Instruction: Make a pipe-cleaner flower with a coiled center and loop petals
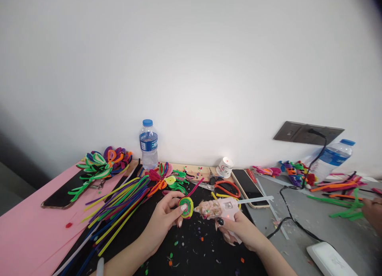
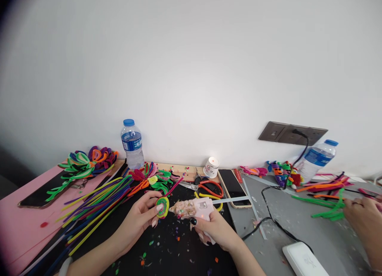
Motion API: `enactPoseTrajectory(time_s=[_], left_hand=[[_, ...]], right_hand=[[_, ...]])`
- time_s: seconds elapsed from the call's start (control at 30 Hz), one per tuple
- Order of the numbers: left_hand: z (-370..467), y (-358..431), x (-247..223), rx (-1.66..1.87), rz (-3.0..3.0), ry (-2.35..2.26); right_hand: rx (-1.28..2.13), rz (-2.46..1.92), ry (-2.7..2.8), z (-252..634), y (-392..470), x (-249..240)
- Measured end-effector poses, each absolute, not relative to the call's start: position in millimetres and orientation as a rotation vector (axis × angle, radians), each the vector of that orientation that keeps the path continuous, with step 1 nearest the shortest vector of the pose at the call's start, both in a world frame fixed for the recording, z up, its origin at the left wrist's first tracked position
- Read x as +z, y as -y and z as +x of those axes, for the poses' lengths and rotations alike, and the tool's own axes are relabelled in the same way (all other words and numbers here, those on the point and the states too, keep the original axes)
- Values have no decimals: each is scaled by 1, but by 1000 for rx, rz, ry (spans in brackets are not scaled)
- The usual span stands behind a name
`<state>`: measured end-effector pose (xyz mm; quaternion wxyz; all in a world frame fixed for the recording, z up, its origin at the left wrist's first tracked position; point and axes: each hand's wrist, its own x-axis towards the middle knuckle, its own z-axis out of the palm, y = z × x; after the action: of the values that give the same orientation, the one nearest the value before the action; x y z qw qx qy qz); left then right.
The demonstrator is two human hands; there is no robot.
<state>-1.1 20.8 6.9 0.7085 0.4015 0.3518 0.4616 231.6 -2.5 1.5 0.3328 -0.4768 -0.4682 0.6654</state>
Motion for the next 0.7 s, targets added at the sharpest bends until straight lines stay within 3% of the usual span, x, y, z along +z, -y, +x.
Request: enactPoseTrajectory(time_s=[0.7], left_hand=[[-2,-20,-1,944,954,-712]], right_hand=[[1693,-1185,1187,230,1,2]])
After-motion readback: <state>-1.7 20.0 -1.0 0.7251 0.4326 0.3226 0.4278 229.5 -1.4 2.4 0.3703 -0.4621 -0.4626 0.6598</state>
